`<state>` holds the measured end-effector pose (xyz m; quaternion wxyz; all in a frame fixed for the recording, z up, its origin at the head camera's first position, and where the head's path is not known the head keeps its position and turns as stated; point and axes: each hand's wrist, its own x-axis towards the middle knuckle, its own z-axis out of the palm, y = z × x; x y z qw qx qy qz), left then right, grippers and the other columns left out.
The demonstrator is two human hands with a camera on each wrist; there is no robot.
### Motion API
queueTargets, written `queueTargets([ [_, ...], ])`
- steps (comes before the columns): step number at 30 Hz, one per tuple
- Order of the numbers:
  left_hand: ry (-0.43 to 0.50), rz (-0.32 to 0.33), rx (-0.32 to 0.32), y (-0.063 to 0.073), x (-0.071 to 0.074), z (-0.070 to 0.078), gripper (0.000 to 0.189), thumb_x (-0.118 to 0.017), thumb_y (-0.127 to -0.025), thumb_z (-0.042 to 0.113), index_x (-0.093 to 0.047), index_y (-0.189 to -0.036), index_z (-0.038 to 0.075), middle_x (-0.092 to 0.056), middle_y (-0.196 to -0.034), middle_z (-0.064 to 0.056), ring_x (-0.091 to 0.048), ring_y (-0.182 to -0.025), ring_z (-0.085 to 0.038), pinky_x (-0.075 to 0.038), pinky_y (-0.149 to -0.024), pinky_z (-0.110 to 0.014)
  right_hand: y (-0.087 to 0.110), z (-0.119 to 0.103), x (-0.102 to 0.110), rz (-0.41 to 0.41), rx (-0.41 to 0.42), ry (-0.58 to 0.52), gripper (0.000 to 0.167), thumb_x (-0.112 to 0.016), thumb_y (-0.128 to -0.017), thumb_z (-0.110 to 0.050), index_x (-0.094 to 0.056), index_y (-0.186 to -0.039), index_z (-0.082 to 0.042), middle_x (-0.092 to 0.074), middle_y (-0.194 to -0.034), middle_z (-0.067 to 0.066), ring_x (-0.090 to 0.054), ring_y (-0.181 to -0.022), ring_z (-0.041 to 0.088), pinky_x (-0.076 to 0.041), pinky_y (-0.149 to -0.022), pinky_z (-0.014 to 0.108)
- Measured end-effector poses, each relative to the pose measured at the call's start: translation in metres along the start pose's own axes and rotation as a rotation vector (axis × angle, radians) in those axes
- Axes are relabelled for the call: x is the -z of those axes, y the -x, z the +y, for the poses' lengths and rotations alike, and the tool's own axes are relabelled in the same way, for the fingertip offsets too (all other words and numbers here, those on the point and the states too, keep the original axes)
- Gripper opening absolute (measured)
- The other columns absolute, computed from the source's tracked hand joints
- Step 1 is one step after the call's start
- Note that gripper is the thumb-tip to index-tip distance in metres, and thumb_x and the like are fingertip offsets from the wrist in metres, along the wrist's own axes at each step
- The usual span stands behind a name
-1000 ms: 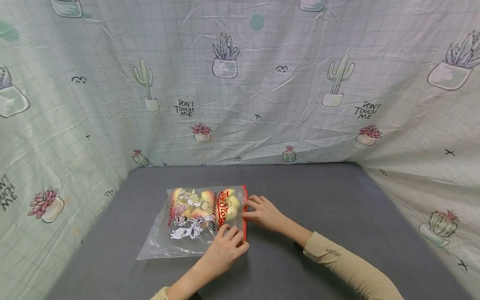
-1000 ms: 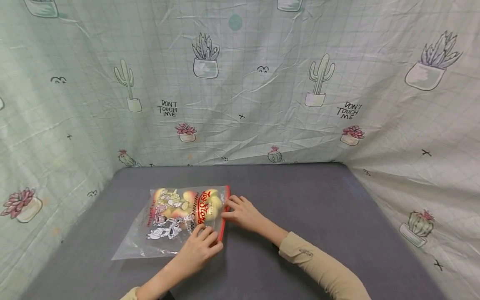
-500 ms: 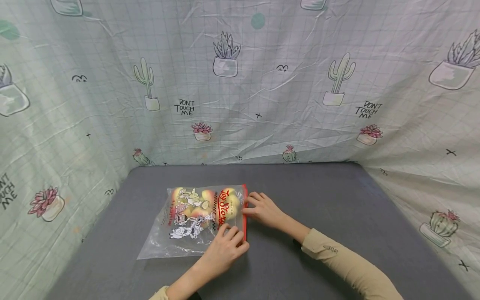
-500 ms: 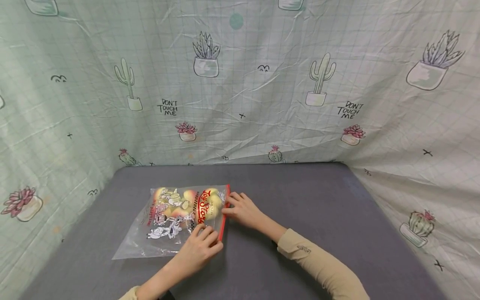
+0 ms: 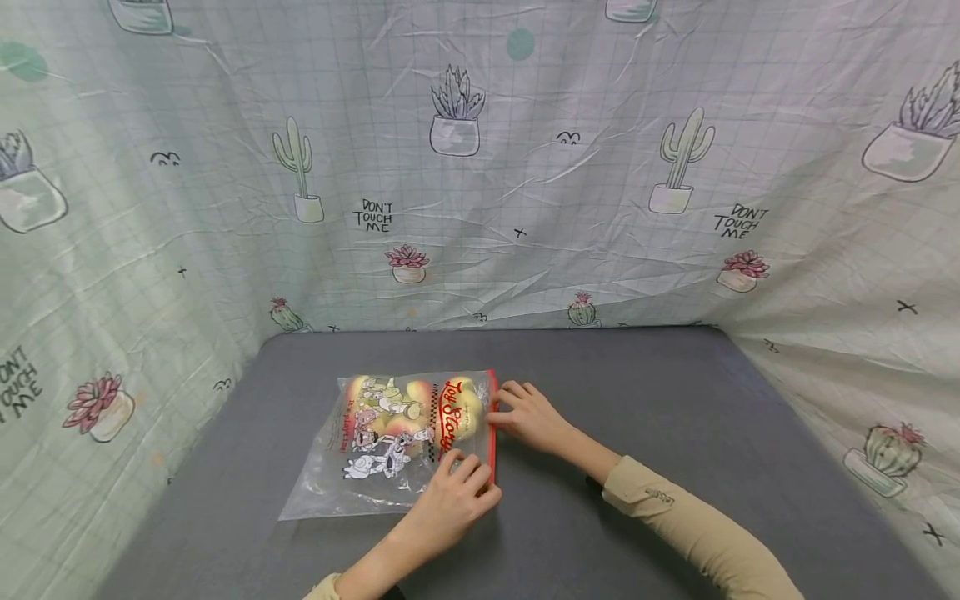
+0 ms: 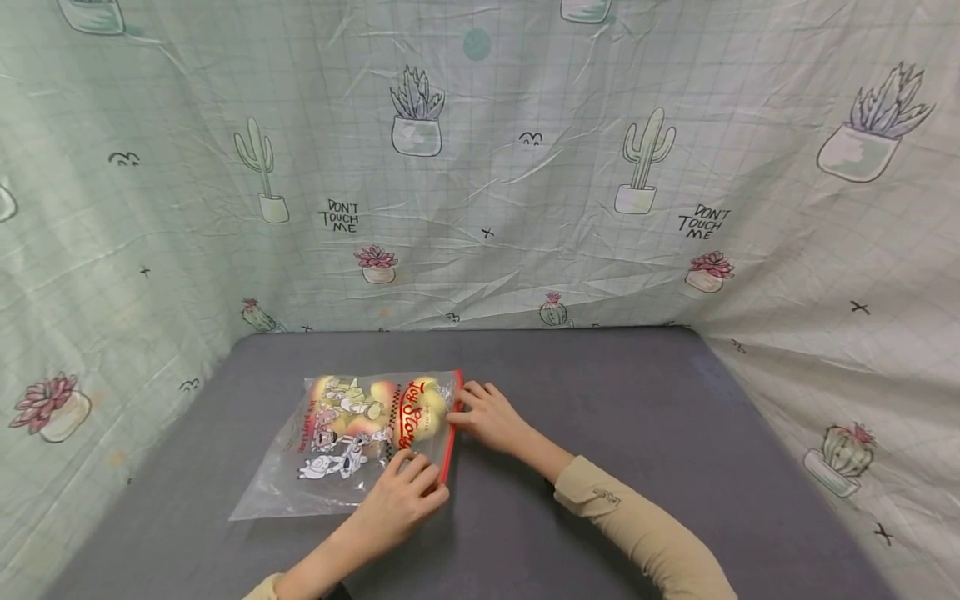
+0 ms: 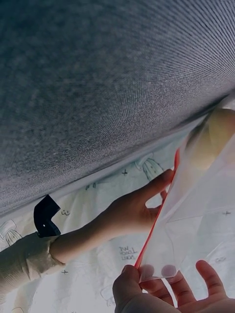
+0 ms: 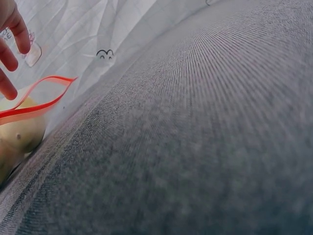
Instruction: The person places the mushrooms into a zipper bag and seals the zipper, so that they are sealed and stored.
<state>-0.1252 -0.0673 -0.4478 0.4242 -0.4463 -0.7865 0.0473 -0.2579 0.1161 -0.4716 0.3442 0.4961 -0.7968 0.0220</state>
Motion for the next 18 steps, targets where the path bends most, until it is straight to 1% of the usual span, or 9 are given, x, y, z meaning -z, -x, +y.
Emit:
queueTargets([
  [5, 0.001, 0.01, 0.001, -0.0002, -0.0002, -0.0003, 0.019, -0.039, -0.082, 0.016, -0.054, -0.071, 0.022, -0.049, -0.075, 0.004, -0.048, -0.074, -0.014, -0.039, -0.076, -0.035, -0.0017, 0.0022, 0.0002, -0.017, -0.014, 0.002, 0.012, -0.064, -0.078, -0.031, -0.066, -0.09, -0.029, -0.061, -0.098, 0.001, -0.05, -0.093, 0.018, -0.038, -0.066, 0.03],
  [13, 0.0, 0.005, 0.001, -0.0017, 0.0017, -0.0013, 0.021, -0.039, -0.084, 0.015, -0.054, -0.071, 0.021, -0.049, -0.075, 0.004, -0.048, -0.075, -0.014, -0.039, -0.077, -0.035, -0.0052, 0.0073, -0.0017, 0.014, 0.001, 0.029, 0.013, -0.066, -0.077, -0.03, -0.065, -0.09, -0.029, -0.061, -0.097, 0.001, -0.05, -0.092, 0.018, -0.038, -0.066, 0.031],
  [18, 0.001, -0.002, -0.001, -0.0014, 0.0029, -0.001, 0.027, -0.034, -0.088, 0.012, -0.053, -0.071, 0.021, -0.049, -0.075, 0.004, -0.048, -0.075, -0.014, -0.039, -0.077, -0.035, -0.0059, 0.0086, -0.0043, 0.005, 0.006, 0.056, 0.013, -0.065, -0.077, -0.031, -0.065, -0.091, -0.03, -0.061, -0.096, 0.0, -0.05, -0.09, 0.017, -0.037, -0.065, 0.03],
])
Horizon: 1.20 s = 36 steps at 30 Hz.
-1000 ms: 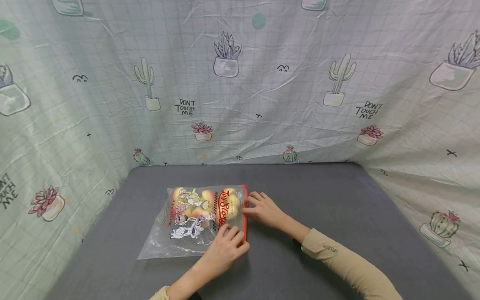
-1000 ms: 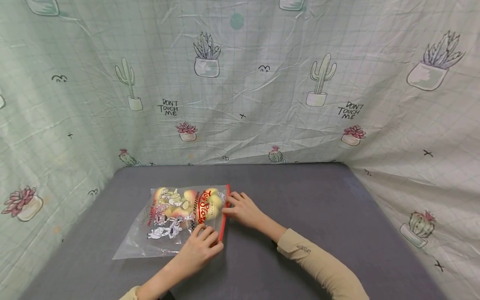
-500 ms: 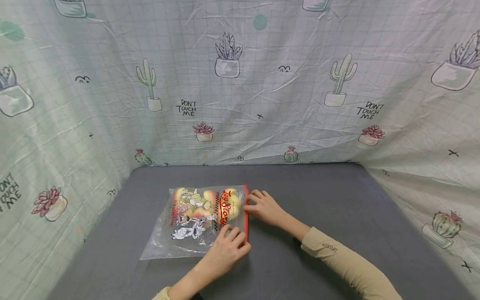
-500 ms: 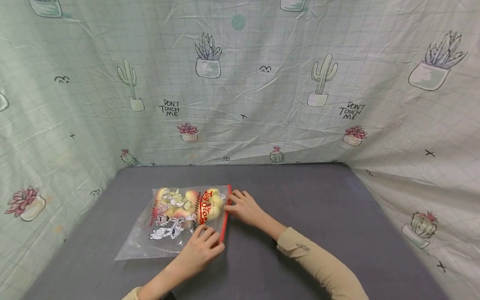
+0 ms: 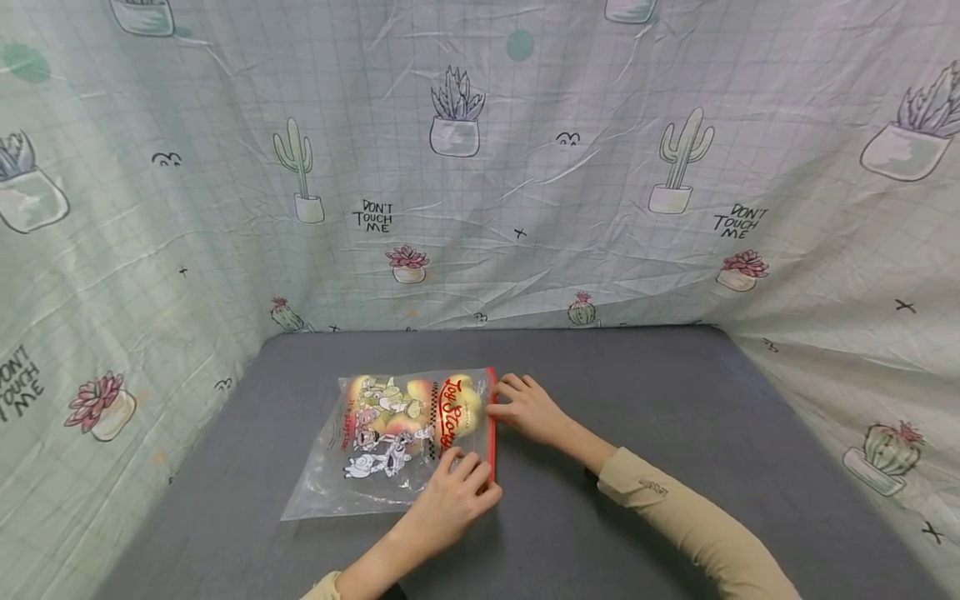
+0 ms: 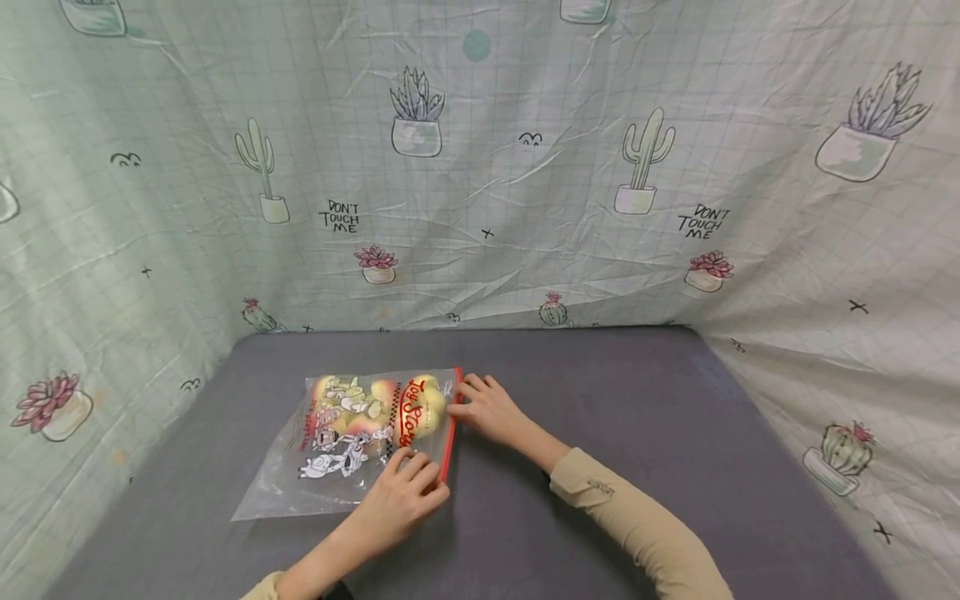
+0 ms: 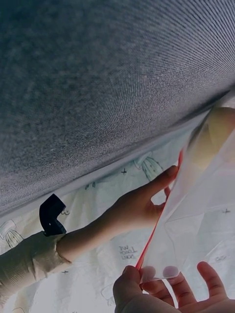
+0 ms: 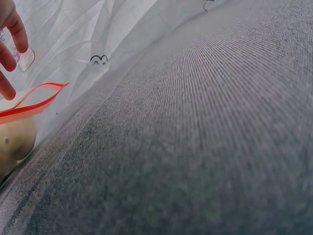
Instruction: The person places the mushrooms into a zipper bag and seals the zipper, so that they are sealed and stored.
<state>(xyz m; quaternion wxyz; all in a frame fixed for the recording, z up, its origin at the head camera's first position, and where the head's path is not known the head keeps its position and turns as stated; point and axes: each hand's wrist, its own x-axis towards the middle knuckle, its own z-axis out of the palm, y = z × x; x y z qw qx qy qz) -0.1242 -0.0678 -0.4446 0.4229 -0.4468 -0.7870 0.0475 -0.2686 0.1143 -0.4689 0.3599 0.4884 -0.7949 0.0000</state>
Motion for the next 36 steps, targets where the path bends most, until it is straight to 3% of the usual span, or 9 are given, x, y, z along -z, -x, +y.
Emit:
queueTargets([
  [13, -0.005, 0.02, -0.007, 0.002, -0.005, 0.002, 0.034, -0.028, -0.091, 0.011, -0.053, -0.07, 0.021, -0.05, -0.076, 0.003, -0.049, -0.075, -0.014, -0.04, -0.076, -0.035, -0.001, 0.003, -0.007, -0.005, -0.021, 0.004, 0.01, -0.065, -0.078, -0.031, -0.064, -0.088, -0.029, -0.06, -0.094, 0.0, -0.05, -0.09, 0.018, -0.036, -0.064, 0.031],
  [20, -0.013, 0.023, -0.014, 0.002, -0.005, 0.001, 0.045, -0.017, -0.094, 0.009, -0.053, -0.069, 0.021, -0.05, -0.075, 0.003, -0.049, -0.074, -0.015, -0.04, -0.075, -0.035, -0.004, 0.007, -0.011, 0.012, -0.019, 0.026, 0.011, -0.065, -0.077, -0.031, -0.064, -0.087, -0.029, -0.061, -0.093, 0.0, -0.051, -0.089, 0.019, -0.035, -0.063, 0.03],
  [36, -0.019, 0.029, -0.024, -0.001, -0.005, -0.001, 0.046, -0.016, -0.095, 0.008, -0.053, -0.07, 0.02, -0.05, -0.075, 0.003, -0.049, -0.073, -0.015, -0.041, -0.073, -0.035, -0.009, 0.014, -0.012, -0.022, -0.052, 0.033, 0.011, -0.066, -0.077, -0.028, -0.063, -0.088, -0.03, -0.061, -0.094, 0.0, -0.05, -0.089, 0.018, -0.034, -0.064, 0.03],
])
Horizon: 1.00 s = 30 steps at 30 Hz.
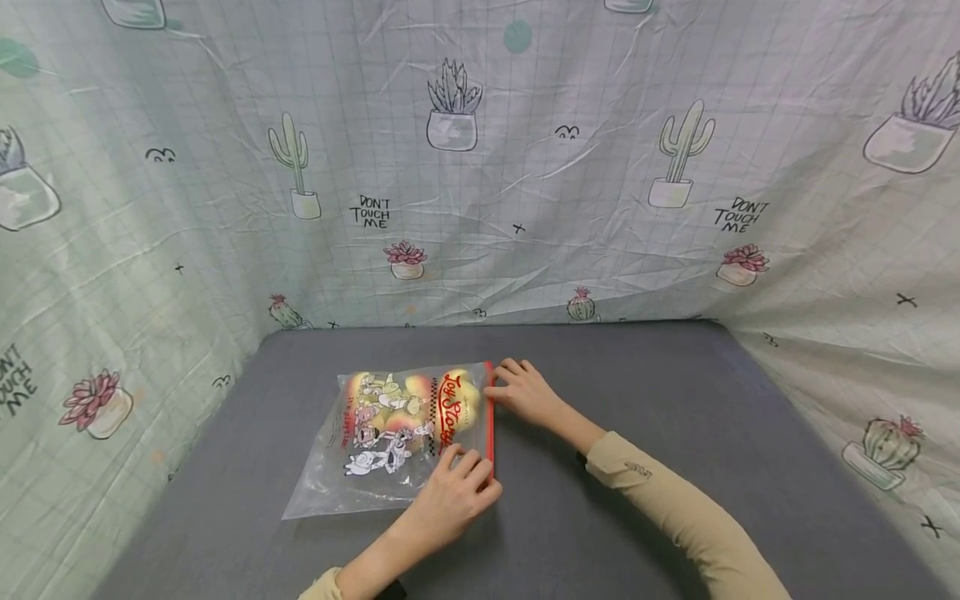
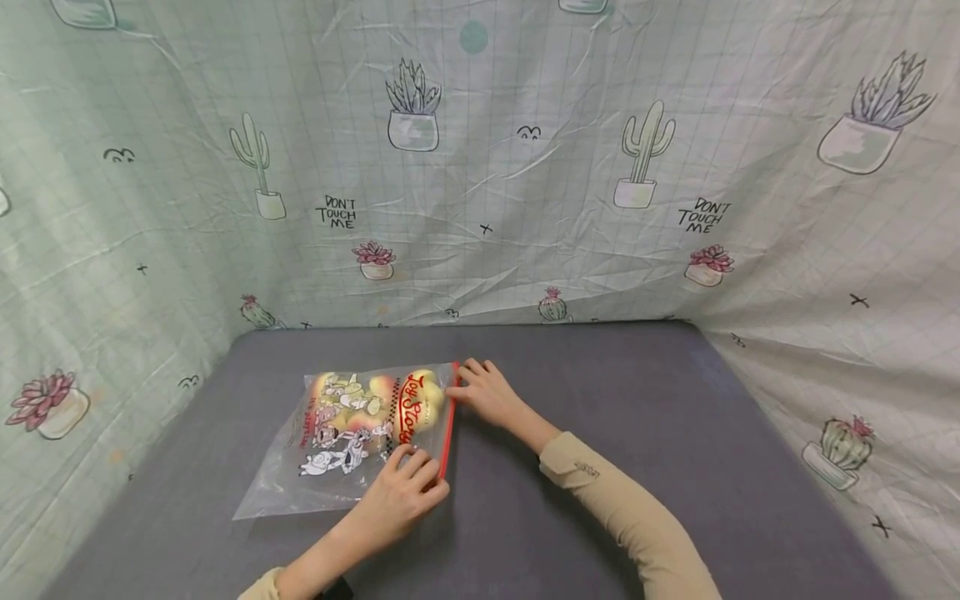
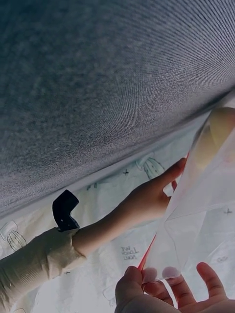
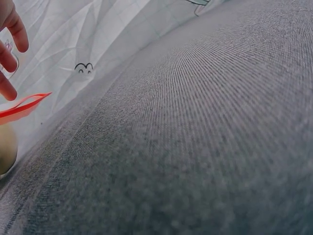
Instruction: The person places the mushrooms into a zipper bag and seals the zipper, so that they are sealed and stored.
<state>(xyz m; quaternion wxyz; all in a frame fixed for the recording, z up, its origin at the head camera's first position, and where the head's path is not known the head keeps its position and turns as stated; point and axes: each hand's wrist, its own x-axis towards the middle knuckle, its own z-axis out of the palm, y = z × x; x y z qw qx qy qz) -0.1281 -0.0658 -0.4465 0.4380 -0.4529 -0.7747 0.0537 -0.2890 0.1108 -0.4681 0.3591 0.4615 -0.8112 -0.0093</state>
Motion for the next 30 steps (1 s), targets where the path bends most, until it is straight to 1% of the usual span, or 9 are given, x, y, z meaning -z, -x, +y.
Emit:
queueTargets([
  [5, -0.006, -0.001, -0.002, 0.0, 0.0, 0.0, 0.046, -0.016, -0.095, 0.008, -0.053, -0.07, 0.02, -0.05, -0.075, 0.002, -0.05, -0.073, -0.015, -0.041, -0.074, -0.035, -0.001, 0.002, -0.002, -0.004, 0.002, 0.007, 0.012, -0.065, -0.078, -0.027, -0.064, -0.09, -0.03, -0.061, -0.094, 0.0, -0.05, -0.089, 0.019, -0.034, -0.063, 0.03],
  [12, -0.01, -0.009, 0.009, 0.0, -0.001, 0.0, 0.045, -0.017, -0.095, 0.008, -0.053, -0.071, 0.02, -0.051, -0.076, 0.003, -0.05, -0.074, -0.015, -0.041, -0.074, -0.035, -0.003, 0.005, -0.006, -0.035, -0.01, 0.008, 0.01, -0.062, -0.08, -0.029, -0.062, -0.09, -0.03, -0.061, -0.095, 0.0, -0.05, -0.09, 0.018, -0.034, -0.064, 0.03],
  [18, -0.007, -0.019, 0.015, -0.001, 0.0, 0.001, 0.044, -0.018, -0.095, 0.008, -0.053, -0.072, 0.02, -0.051, -0.077, 0.003, -0.05, -0.075, -0.015, -0.041, -0.076, -0.035, -0.004, 0.006, -0.007, -0.063, -0.021, 0.015, 0.01, -0.061, -0.081, -0.028, -0.062, -0.091, -0.03, -0.062, -0.096, 0.0, -0.05, -0.09, 0.019, -0.035, -0.065, 0.031],
  [23, -0.013, -0.012, 0.014, -0.002, 0.0, 0.001, 0.041, -0.021, -0.094, 0.008, -0.053, -0.071, 0.02, -0.051, -0.077, 0.003, -0.05, -0.075, -0.015, -0.04, -0.076, -0.035, -0.005, 0.007, -0.008, -0.056, -0.023, 0.023, 0.011, -0.062, -0.081, -0.027, -0.062, -0.091, -0.03, -0.062, -0.096, 0.001, -0.05, -0.09, 0.019, -0.036, -0.066, 0.032],
  [30, -0.005, -0.004, 0.015, -0.002, -0.001, 0.003, 0.045, -0.017, -0.095, 0.008, -0.052, -0.069, 0.019, -0.05, -0.076, 0.002, -0.05, -0.074, -0.015, -0.041, -0.074, -0.035, -0.006, 0.009, -0.014, -0.065, -0.042, 0.057, 0.012, -0.062, -0.081, -0.028, -0.063, -0.092, -0.032, -0.062, -0.096, 0.0, -0.05, -0.089, 0.018, -0.037, -0.067, 0.031],
])
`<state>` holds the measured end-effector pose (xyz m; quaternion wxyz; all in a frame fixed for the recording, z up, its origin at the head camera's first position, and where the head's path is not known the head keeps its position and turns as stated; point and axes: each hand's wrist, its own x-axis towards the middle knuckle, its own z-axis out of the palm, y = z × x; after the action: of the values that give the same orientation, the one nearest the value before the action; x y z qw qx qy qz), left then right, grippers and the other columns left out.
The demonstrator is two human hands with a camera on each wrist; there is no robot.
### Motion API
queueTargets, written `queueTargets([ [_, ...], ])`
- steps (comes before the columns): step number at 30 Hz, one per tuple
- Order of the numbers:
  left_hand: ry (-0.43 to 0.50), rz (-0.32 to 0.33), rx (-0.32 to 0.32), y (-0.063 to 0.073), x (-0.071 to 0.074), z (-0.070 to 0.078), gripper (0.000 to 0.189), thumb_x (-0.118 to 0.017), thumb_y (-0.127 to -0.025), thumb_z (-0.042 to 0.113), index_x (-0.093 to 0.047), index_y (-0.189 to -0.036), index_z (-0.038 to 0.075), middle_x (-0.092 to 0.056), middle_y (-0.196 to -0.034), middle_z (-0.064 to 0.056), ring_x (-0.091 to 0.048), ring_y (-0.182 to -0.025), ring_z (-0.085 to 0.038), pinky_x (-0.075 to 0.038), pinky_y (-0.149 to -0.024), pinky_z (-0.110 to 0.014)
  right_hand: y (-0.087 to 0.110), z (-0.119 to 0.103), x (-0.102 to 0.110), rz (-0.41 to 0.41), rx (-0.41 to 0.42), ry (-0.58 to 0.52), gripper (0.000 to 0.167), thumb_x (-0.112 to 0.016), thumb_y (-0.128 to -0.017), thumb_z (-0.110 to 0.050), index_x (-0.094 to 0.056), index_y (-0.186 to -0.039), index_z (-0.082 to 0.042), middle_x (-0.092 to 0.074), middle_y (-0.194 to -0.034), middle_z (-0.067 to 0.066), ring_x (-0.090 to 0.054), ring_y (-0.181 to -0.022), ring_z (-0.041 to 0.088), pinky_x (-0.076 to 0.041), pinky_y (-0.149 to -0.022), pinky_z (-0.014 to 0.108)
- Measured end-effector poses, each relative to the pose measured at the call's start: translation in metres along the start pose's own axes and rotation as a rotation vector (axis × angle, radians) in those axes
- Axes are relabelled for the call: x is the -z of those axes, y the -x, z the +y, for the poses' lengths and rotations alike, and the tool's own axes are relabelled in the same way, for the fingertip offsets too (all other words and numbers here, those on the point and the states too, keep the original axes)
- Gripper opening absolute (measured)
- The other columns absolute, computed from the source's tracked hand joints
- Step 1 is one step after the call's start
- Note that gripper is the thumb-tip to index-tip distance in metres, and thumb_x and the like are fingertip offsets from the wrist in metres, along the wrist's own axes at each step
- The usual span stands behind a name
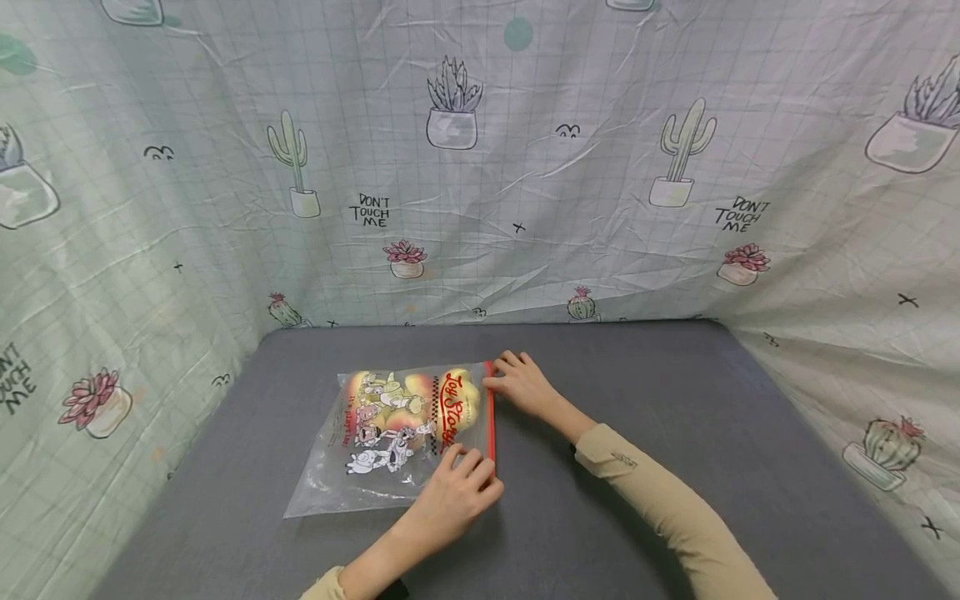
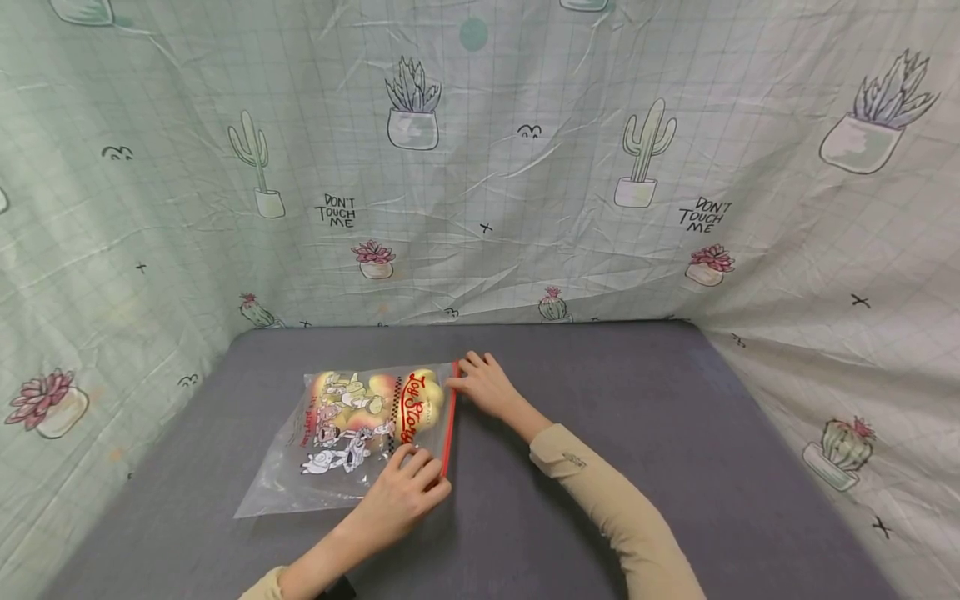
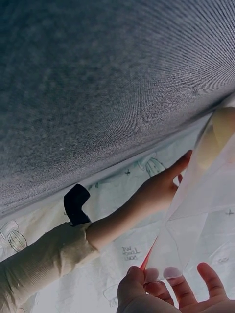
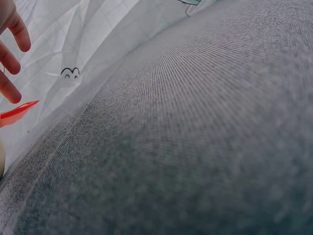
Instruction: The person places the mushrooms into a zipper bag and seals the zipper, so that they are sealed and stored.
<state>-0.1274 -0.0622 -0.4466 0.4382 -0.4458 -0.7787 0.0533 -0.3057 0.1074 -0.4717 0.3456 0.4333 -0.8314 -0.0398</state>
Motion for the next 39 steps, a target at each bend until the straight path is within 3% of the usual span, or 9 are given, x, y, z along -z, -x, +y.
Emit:
queueTargets([
  [16, -0.012, 0.006, -0.018, -0.001, -0.002, 0.001, 0.041, -0.021, -0.093, 0.007, -0.051, -0.067, 0.019, -0.05, -0.074, 0.003, -0.05, -0.073, -0.014, -0.042, -0.073, -0.035, -0.005, 0.004, -0.005, -0.036, -0.029, 0.007, 0.011, -0.059, -0.084, -0.027, -0.063, -0.092, -0.032, -0.061, -0.096, 0.0, -0.049, -0.089, 0.018, -0.037, -0.067, 0.031],
  [34, -0.016, 0.012, -0.023, -0.005, -0.002, 0.003, 0.031, -0.031, -0.087, 0.007, -0.051, -0.067, 0.018, -0.049, -0.073, 0.003, -0.05, -0.071, -0.013, -0.042, -0.072, -0.034, -0.013, 0.012, -0.016, -0.013, -0.035, 0.047, 0.012, -0.061, -0.083, -0.025, -0.063, -0.091, -0.033, -0.061, -0.091, 0.0, -0.048, -0.086, 0.018, -0.035, -0.065, 0.031],
  [39, -0.021, 0.009, -0.023, -0.006, -0.003, 0.003, 0.032, -0.03, -0.087, 0.007, -0.051, -0.066, 0.018, -0.049, -0.073, 0.003, -0.05, -0.071, -0.013, -0.042, -0.072, -0.035, -0.014, 0.015, -0.017, -0.044, -0.027, 0.071, 0.013, -0.061, -0.082, -0.026, -0.063, -0.092, -0.033, -0.061, -0.093, -0.001, -0.047, -0.087, 0.017, -0.035, -0.066, 0.031],
])
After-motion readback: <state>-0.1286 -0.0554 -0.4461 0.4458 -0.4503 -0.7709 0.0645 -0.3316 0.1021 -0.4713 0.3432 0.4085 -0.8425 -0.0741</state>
